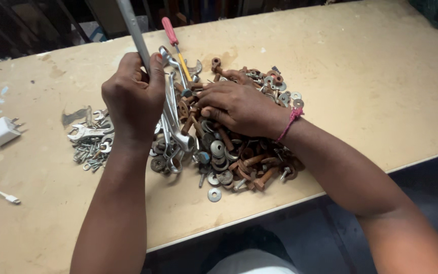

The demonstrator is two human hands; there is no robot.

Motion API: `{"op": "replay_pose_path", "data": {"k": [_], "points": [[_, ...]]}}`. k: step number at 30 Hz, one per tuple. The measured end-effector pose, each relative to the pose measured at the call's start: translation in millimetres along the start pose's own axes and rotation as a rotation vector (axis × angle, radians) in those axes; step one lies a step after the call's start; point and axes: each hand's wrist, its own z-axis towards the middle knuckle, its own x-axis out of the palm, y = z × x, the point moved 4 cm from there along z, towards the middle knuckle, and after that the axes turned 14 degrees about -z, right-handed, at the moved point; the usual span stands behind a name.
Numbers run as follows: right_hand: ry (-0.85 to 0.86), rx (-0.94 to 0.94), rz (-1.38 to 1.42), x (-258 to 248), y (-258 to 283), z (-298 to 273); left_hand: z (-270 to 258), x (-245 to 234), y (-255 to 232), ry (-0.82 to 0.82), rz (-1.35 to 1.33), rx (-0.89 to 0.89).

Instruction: The person sorts through a large pile of rusted and clean metal hardware, including various wrenches, bolts, nuts, and washers, by hand. They select specific wrenches from the pile and arrange them into organized groups on the table workspace.

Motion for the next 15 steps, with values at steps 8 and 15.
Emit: {"op": "replay_pose_path", "data": {"k": [8, 15], "points": [[-0.033, 0.031, 0.052, -7.0, -1.4, -4.9, 2.5, -25.2, 18.6, -0.13, -0.096, -0.094], [-0.135, 0.032, 0.149, -11.9, -8.3, -13.5, -1.1, -23.9, 34.3, -0.149, -0.166, -0.16]]}}
